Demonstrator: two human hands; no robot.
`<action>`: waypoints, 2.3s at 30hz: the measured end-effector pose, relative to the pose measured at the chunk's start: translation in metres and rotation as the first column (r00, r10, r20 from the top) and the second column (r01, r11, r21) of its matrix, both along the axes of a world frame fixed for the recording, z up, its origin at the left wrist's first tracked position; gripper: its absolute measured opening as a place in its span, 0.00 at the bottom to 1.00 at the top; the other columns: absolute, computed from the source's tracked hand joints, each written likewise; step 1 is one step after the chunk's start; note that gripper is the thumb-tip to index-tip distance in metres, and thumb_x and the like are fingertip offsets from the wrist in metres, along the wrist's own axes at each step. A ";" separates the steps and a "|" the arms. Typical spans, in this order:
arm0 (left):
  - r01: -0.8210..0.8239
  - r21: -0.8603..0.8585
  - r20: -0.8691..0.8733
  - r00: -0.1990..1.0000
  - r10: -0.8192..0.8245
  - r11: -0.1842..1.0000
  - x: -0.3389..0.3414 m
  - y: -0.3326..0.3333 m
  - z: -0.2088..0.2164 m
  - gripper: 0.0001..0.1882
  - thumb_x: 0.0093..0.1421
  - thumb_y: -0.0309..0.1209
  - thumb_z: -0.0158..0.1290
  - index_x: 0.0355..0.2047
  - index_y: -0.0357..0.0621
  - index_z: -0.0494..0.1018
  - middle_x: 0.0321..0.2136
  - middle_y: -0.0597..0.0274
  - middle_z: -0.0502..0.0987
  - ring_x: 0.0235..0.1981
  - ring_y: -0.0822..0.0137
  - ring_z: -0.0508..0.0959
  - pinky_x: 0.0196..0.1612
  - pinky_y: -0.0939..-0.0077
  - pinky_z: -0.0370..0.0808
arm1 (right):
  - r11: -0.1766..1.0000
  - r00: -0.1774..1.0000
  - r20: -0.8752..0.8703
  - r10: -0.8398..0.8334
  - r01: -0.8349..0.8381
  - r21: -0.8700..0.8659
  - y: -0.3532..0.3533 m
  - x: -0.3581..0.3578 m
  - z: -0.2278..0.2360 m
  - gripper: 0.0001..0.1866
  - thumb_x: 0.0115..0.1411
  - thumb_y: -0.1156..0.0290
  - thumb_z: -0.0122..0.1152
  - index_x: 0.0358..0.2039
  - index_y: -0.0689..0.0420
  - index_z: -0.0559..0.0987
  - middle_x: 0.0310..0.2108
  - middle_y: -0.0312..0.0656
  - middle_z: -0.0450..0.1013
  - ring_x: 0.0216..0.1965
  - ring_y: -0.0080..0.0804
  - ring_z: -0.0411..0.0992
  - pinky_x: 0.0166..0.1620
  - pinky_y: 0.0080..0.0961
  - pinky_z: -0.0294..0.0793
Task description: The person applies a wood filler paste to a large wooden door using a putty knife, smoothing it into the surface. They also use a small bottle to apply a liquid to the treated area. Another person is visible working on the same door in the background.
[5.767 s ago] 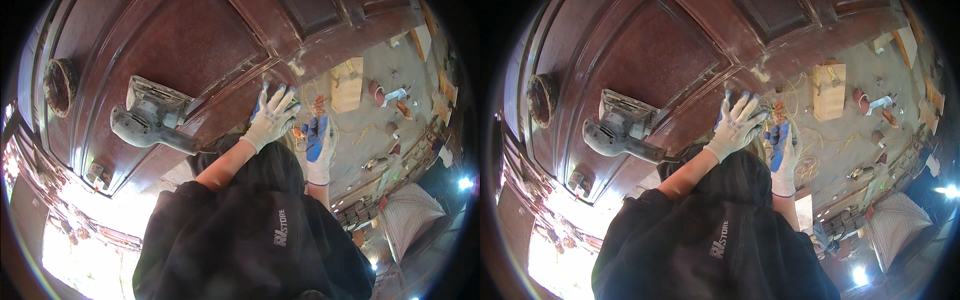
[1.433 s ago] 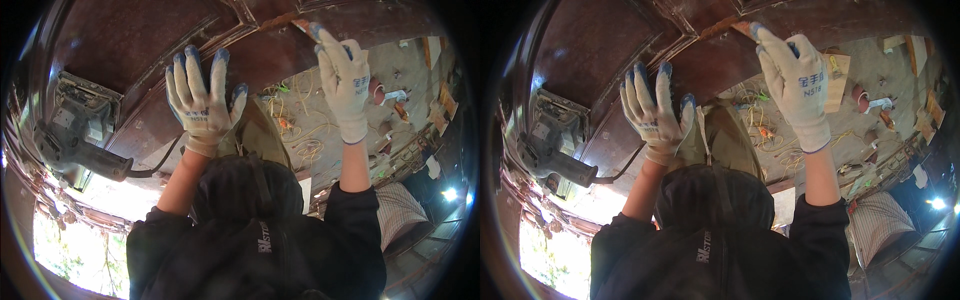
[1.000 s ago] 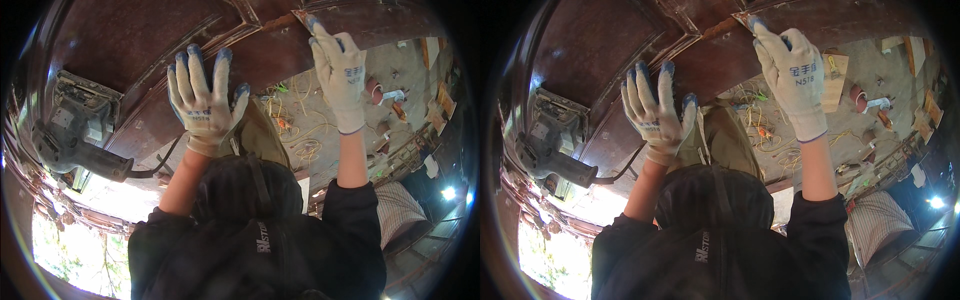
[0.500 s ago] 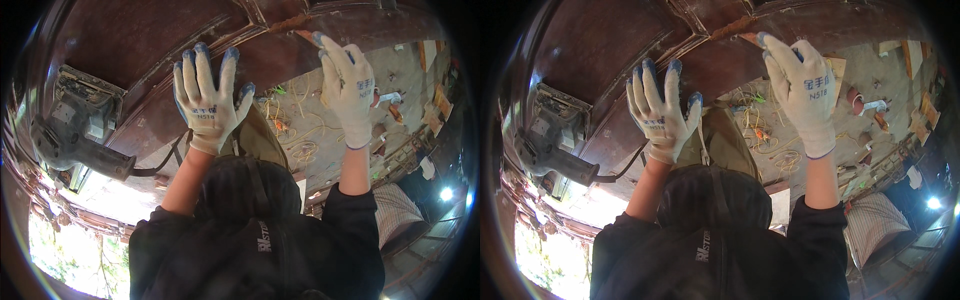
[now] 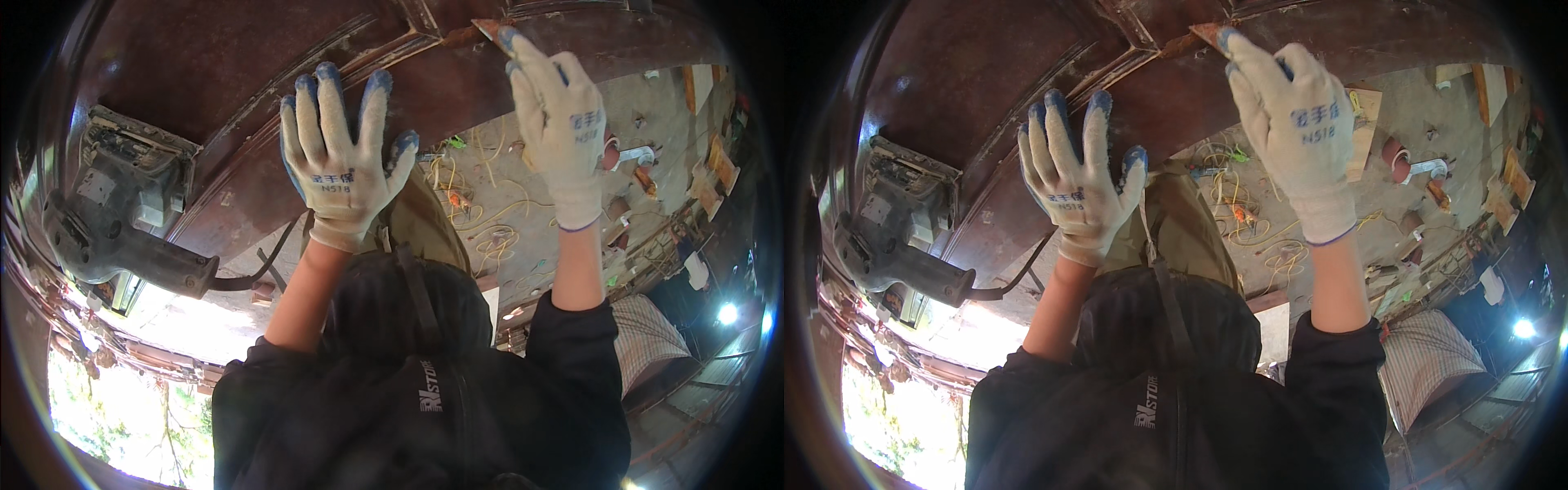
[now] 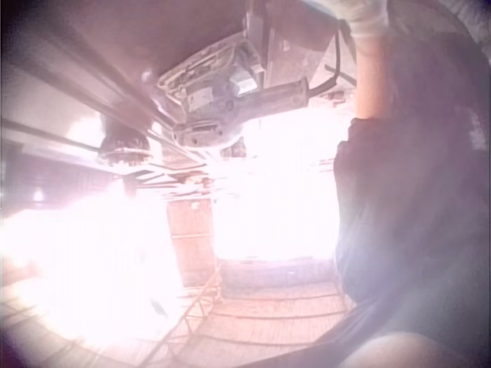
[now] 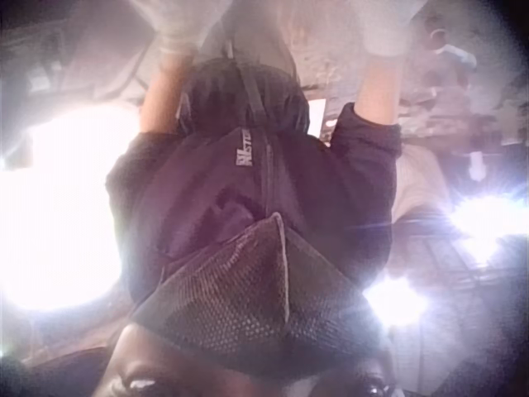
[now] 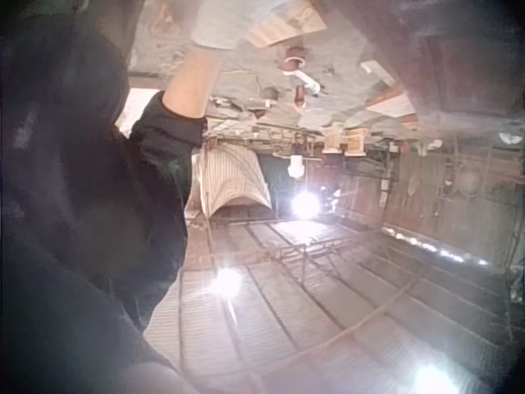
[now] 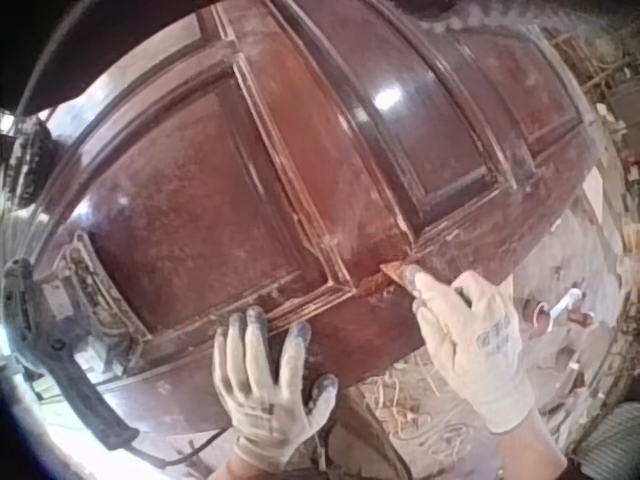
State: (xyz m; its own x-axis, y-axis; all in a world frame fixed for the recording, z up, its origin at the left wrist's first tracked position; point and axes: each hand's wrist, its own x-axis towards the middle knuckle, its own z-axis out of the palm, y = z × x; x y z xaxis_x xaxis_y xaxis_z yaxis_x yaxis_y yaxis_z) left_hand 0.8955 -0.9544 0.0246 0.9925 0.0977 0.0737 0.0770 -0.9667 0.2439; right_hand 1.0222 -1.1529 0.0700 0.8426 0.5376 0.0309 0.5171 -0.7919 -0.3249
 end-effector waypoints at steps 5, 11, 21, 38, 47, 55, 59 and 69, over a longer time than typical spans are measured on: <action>0.002 0.005 -0.014 1.000 -0.002 1.000 0.001 0.001 0.003 0.33 0.54 0.53 0.55 0.58 0.56 0.73 0.61 0.38 0.65 0.60 0.38 0.64 0.62 0.41 0.62 | 1.000 0.999 -0.049 -0.023 0.024 0.018 0.001 -0.006 0.009 0.15 0.59 0.67 0.64 0.48 0.48 0.82 0.24 0.37 0.66 0.25 0.34 0.69 0.31 0.35 0.69; 0.007 0.015 -0.015 1.000 -0.007 1.000 0.001 0.002 0.002 0.33 0.53 0.53 0.57 0.58 0.58 0.73 0.61 0.38 0.65 0.60 0.38 0.65 0.62 0.41 0.63 | 1.000 0.996 -0.086 0.003 -0.003 0.002 0.006 -0.007 0.007 0.16 0.62 0.70 0.62 0.50 0.52 0.80 0.26 0.40 0.68 0.26 0.37 0.70 0.31 0.33 0.67; 0.006 -0.008 -0.017 1.000 -0.007 1.000 0.001 0.000 0.001 0.32 0.56 0.51 0.54 0.59 0.53 0.72 0.62 0.38 0.63 0.62 0.38 0.63 0.63 0.41 0.59 | 0.999 0.995 -0.092 0.045 -0.048 -0.026 0.011 -0.012 0.011 0.16 0.61 0.70 0.62 0.50 0.53 0.80 0.27 0.40 0.69 0.28 0.39 0.71 0.33 0.36 0.69; -0.014 0.026 -0.038 0.999 0.015 1.000 0.000 0.000 0.002 0.33 0.52 0.54 0.57 0.59 0.60 0.73 0.62 0.40 0.64 0.62 0.41 0.63 0.63 0.43 0.62 | 0.987 0.979 -0.137 -0.150 0.141 -0.073 -0.001 0.012 0.020 0.16 0.64 0.74 0.58 0.52 0.53 0.80 0.29 0.42 0.70 0.28 0.38 0.70 0.33 0.33 0.68; -0.004 0.025 -0.054 0.999 0.006 1.000 0.000 0.000 0.005 0.33 0.54 0.54 0.56 0.59 0.60 0.73 0.63 0.40 0.63 0.62 0.40 0.63 0.63 0.43 0.62 | 0.869 0.887 -0.301 -0.351 0.428 0.247 -0.036 -0.016 0.013 0.17 0.68 0.66 0.55 0.54 0.59 0.77 0.33 0.41 0.74 0.32 0.29 0.74 0.39 0.31 0.76; -0.007 -0.005 -0.026 1.000 0.007 1.000 0.000 0.001 0.002 0.32 0.55 0.50 0.53 0.59 0.54 0.72 0.62 0.38 0.64 0.62 0.38 0.63 0.63 0.42 0.60 | 0.133 0.689 -0.614 -0.384 0.700 0.702 0.000 0.008 -0.014 0.17 0.71 0.66 0.50 0.55 0.62 0.73 0.34 0.39 0.73 0.32 0.23 0.71 0.40 0.26 0.76; -0.009 -0.043 -0.007 1.000 0.009 0.999 0.002 0.001 0.006 0.31 0.54 0.51 0.56 0.58 0.57 0.74 0.61 0.41 0.66 0.61 0.40 0.65 0.63 0.42 0.61 | 0.595 0.795 -0.078 -0.601 0.511 0.621 -0.002 0.038 -0.048 0.11 0.69 0.71 0.49 0.48 0.62 0.74 0.32 0.38 0.74 0.29 0.22 0.70 0.34 0.22 0.72; 0.223 -0.276 0.002 0.973 -0.231 0.935 -0.008 0.011 0.006 0.31 0.48 0.46 0.62 0.55 0.60 0.76 0.61 0.59 0.68 0.62 0.54 0.66 0.64 0.46 0.63 | 0.817 0.853 0.201 -0.482 0.354 0.455 -0.007 0.048 -0.068 0.10 0.67 0.77 0.47 0.46 0.66 0.72 0.34 0.45 0.76 0.29 0.32 0.71 0.35 0.27 0.71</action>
